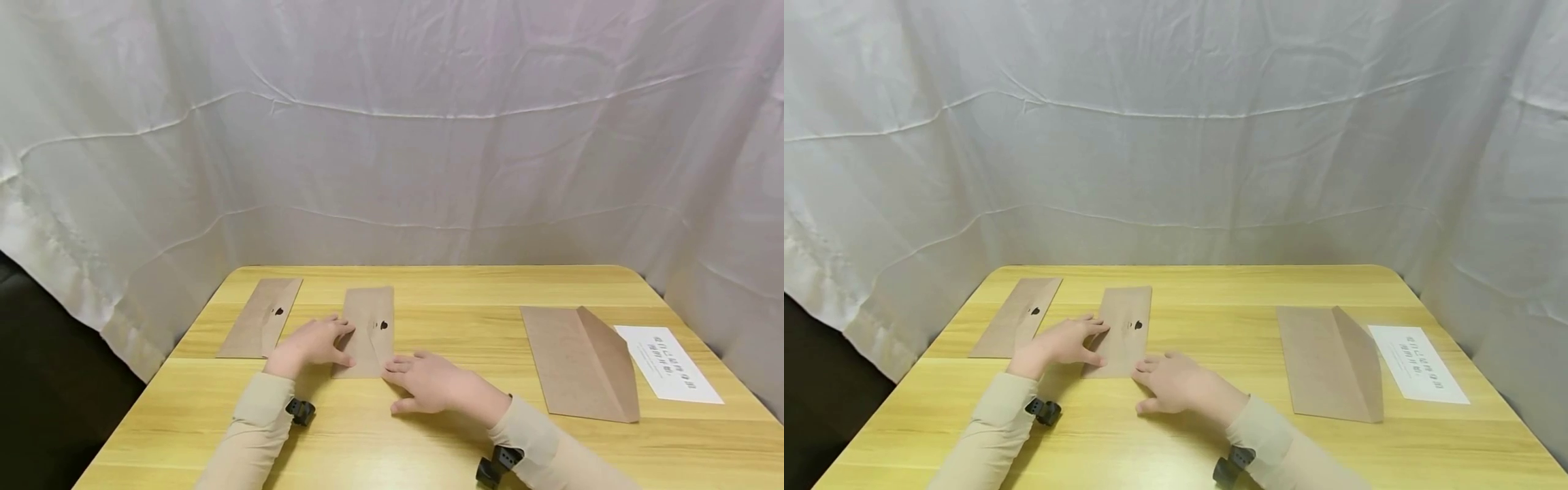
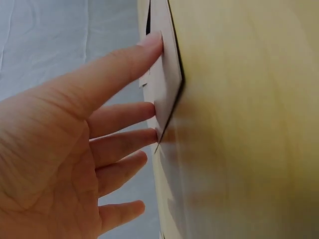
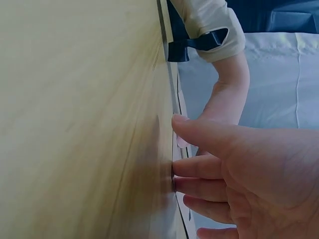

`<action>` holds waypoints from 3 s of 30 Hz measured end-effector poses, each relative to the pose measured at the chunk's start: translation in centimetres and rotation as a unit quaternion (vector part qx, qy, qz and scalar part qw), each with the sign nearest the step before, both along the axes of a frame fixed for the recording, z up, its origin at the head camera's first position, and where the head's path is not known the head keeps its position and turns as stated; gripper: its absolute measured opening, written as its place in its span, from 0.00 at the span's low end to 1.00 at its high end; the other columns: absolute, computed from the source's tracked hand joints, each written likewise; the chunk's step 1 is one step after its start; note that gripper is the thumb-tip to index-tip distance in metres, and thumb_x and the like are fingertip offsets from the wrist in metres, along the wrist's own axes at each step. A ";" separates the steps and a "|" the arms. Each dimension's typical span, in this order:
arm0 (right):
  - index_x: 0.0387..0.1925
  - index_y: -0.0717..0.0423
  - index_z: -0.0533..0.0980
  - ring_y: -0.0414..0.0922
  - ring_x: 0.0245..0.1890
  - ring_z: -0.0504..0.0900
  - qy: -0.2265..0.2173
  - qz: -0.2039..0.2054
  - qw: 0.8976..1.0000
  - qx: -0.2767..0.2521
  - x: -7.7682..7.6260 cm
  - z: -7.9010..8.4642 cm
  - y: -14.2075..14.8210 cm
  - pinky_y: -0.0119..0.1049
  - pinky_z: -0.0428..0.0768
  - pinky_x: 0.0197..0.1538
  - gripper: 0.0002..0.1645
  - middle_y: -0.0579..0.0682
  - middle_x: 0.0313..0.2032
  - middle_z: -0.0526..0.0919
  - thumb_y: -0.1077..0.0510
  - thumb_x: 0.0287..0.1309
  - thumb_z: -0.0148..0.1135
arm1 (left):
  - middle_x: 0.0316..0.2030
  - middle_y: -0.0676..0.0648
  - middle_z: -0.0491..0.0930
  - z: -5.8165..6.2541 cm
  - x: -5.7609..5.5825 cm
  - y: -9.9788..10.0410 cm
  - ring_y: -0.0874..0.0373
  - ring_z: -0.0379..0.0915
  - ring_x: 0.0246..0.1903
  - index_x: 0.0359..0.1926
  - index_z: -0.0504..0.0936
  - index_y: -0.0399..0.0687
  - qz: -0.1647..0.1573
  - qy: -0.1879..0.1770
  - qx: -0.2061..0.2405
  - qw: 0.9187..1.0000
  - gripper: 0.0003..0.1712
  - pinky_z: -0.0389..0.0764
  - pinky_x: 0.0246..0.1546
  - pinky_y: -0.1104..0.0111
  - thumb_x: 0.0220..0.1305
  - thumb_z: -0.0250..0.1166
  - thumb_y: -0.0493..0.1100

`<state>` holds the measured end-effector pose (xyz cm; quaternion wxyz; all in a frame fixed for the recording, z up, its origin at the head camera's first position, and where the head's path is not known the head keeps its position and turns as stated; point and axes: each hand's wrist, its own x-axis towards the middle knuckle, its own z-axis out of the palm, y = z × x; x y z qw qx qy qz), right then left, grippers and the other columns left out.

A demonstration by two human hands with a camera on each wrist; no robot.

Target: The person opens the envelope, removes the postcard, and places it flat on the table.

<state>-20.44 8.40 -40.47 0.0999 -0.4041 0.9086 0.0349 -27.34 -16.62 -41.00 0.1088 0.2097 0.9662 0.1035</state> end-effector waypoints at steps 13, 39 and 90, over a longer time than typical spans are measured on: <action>0.69 0.50 0.67 0.46 0.71 0.66 0.017 0.023 0.999 -0.023 1.6 0.2 2.0 0.52 0.67 0.70 0.38 0.48 0.69 0.69 0.35 0.64 0.54 | 0.71 0.39 0.63 0.1 0.7 1.7 0.42 0.57 0.72 0.68 0.70 0.45 -0.029 -0.012 0.008 0.999 0.47 0.59 0.72 0.50 0.51 0.73 0.59; 0.67 0.48 0.69 0.43 0.69 0.69 0.030 0.039 0.998 -0.027 4.6 -0.3 4.3 0.52 0.70 0.68 0.38 0.46 0.67 0.72 0.33 0.64 0.52 | 0.66 0.42 0.71 0.3 3.6 3.8 0.46 0.67 0.67 0.61 0.78 0.45 -0.064 0.025 -0.036 0.997 0.42 0.62 0.69 0.43 0.47 0.75 0.61; 0.65 0.51 0.71 0.46 0.71 0.65 0.041 0.023 0.999 -0.027 1.9 1.4 2.1 0.52 0.66 0.71 0.33 0.45 0.66 0.74 0.38 0.65 0.55 | 0.68 0.41 0.68 0.5 3.6 4.0 0.45 0.63 0.69 0.63 0.76 0.46 -0.075 0.023 -0.044 0.996 0.45 0.64 0.70 0.51 0.46 0.74 0.62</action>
